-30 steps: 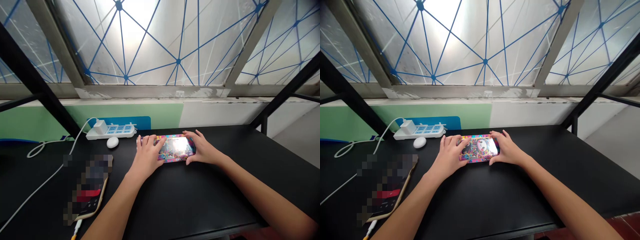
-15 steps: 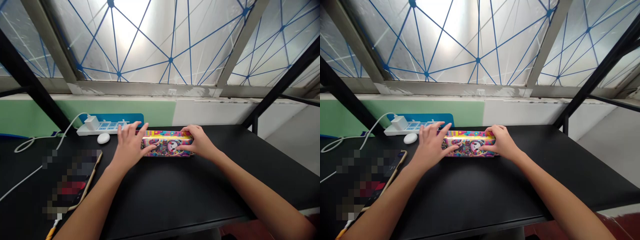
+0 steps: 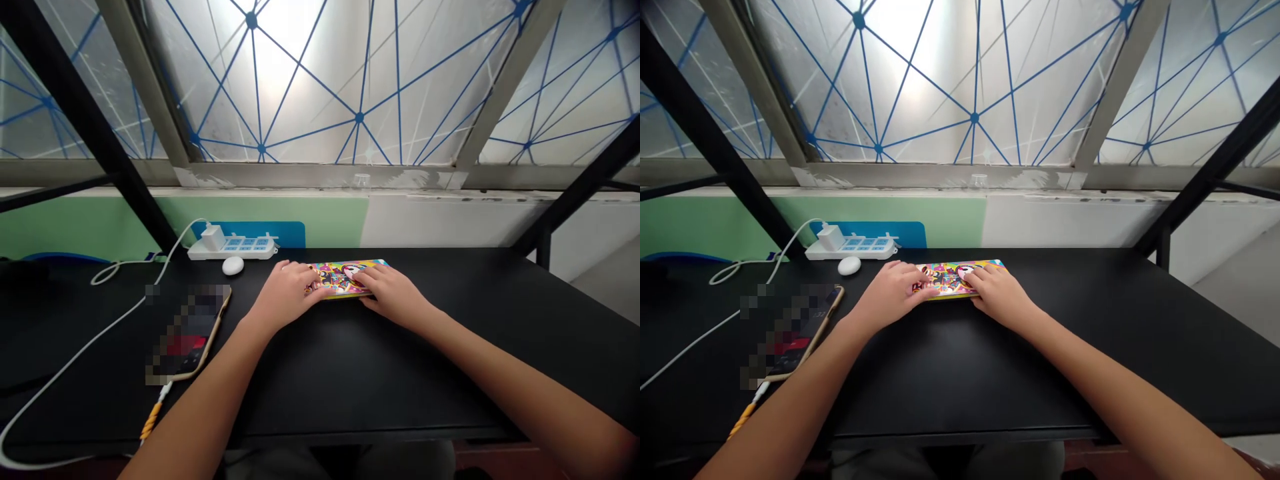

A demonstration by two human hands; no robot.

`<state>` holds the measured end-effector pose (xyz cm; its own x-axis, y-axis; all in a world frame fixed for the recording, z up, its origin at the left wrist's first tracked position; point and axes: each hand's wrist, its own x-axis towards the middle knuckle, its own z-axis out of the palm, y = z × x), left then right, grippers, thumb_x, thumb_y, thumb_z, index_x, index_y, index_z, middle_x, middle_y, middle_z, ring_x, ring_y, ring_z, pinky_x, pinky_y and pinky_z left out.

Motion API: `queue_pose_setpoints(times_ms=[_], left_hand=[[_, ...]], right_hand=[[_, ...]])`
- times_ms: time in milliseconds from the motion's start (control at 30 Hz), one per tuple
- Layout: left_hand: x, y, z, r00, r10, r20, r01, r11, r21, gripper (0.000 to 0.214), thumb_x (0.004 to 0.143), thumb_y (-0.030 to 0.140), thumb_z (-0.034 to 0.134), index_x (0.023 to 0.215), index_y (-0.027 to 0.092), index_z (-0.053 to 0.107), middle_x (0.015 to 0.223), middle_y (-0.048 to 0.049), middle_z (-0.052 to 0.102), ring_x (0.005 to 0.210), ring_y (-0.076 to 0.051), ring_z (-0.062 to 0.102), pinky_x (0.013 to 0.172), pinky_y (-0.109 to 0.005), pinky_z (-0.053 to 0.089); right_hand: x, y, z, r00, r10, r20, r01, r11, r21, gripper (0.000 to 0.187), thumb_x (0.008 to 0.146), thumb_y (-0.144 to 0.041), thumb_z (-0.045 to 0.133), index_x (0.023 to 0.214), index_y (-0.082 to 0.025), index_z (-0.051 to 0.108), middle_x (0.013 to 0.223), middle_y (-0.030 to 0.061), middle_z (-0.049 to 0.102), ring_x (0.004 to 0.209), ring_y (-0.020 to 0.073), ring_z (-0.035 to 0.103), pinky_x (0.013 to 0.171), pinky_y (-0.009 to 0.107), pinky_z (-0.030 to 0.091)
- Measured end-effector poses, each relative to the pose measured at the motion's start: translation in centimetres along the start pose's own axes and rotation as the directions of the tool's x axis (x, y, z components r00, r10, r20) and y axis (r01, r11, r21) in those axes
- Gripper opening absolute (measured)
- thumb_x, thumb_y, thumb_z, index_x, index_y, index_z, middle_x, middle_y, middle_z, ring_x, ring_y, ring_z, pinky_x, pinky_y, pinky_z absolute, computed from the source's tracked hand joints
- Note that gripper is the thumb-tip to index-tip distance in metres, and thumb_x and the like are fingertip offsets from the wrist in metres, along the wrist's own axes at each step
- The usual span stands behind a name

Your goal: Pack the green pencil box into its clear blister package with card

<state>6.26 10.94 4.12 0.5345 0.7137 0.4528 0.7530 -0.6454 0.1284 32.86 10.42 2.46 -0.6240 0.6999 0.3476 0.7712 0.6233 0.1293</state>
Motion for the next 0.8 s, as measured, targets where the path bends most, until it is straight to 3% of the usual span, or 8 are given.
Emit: queue_pose_setpoints(times_ms=[67,133,233,300,333,467,633,800], left_hand=[[-0.1,-0.8,-0.3,0.987,-0.148,-0.067,0.149,0.989,0.018,0.035,0.099,0.048,0.047,0.097,0.022,0.07,0.104,-0.0064,0.072,0.101,-0.025,0.063,0.095,-0.04,0.044],[-0.3,-2.0,-0.5,0.937,-0.34,-0.082,0.344,0.937,0.051,0.032,0.1,0.041,0.045,0.11,0.021,0.067,0.111,-0.01,0.07,0.106,-0.028,0.062,0.089,-0.039,0.046],[-0.7,-3.8,-0.6,0.806,-0.588,0.061,0.585,0.809,0.062,0.035,0.098,0.037,0.044,0.125,0.02,0.058,0.112,-0.0136,0.07,0.102,-0.031,0.065,0.08,-0.038,0.048],[-0.9,-4.4,-0.4,0.741,-0.651,0.163,0.659,0.752,0.011,0.035,0.099,0.036,0.042,0.127,0.023,0.056,0.11,-0.0128,0.071,0.097,-0.03,0.067,0.076,-0.036,0.048],[-0.9,-4.5,-0.1,0.729,-0.659,0.188,0.674,0.738,-0.026,0.034,0.099,0.034,0.042,0.127,0.024,0.056,0.109,-0.0121,0.072,0.096,-0.029,0.068,0.076,-0.035,0.047],[-0.7,-4.0,1.4,0.749,-0.639,0.175,0.662,0.717,-0.217,0.033,0.097,0.027,0.044,0.129,0.023,0.052,0.101,-0.01,0.071,0.092,-0.026,0.067,0.074,-0.032,0.046],[-0.3,-3.5,3.5,0.779,-0.609,0.151,0.589,0.626,-0.511,0.032,0.095,0.022,0.047,0.127,0.022,0.052,0.086,-0.0043,0.067,0.075,-0.02,0.064,0.069,-0.029,0.046],[-0.3,-4.3,4.3,0.766,-0.628,0.139,0.549,0.525,-0.65,0.028,0.093,0.021,0.052,0.12,0.023,0.055,0.079,-0.0004,0.062,0.067,-0.016,0.06,0.068,-0.028,0.047]], right_hand=[[-0.2,0.2,-0.4,0.999,0.03,0.042,-0.032,0.999,0.041,0.036,0.086,-0.033,0.068,0.119,-0.02,0.062,0.117,0.0118,0.069,0.107,0.0309,0.062,0.087,0.043,0.05],[-0.3,0.3,-0.8,0.996,0.042,0.075,-0.047,0.996,0.077,0.038,0.087,-0.043,0.067,0.118,-0.021,0.063,0.115,0.0113,0.069,0.104,0.0301,0.062,0.084,0.042,0.051],[-0.4,0.4,-0.8,0.997,0.042,0.063,-0.047,0.996,0.079,0.04,0.093,-0.053,0.057,0.117,-0.022,0.064,0.114,0.0123,0.069,0.104,0.0299,0.063,0.087,0.044,0.049],[-0.2,0.1,-0.5,0.999,0.041,0.035,-0.044,0.996,0.073,0.047,0.094,-0.058,0.053,0.122,-0.021,0.063,0.121,0.0145,0.067,0.109,0.0313,0.061,0.092,0.047,0.048],[-0.1,-0.2,-0.2,0.999,0.036,0.024,-0.038,0.997,0.075,0.052,0.094,-0.059,0.052,0.126,-0.02,0.061,0.127,0.0161,0.064,0.115,0.0327,0.059,0.096,0.049,0.046],[1.1,-2.8,0.8,0.999,-0.036,0.034,0.032,0.993,0.11,0.067,0.094,-0.063,0.048,0.144,-0.019,0.048,0.151,0.0175,0.047,0.136,0.0364,0.045,0.108,0.055,0.038],[3.7,-6.6,1.6,0.986,-0.149,0.077,0.138,0.981,0.134,0.076,0.092,-0.065,0.049,0.151,-0.017,0.041,0.154,0.0176,0.044,0.145,0.0383,0.034,0.114,0.056,0.031],[5.4,-7.1,1.9,0.981,-0.146,0.125,0.129,0.983,0.13,0.07,0.094,-0.059,0.051,0.153,-0.023,0.039,0.157,0.0154,0.041,0.145,0.0378,0.034,0.112,0.059,0.033]])
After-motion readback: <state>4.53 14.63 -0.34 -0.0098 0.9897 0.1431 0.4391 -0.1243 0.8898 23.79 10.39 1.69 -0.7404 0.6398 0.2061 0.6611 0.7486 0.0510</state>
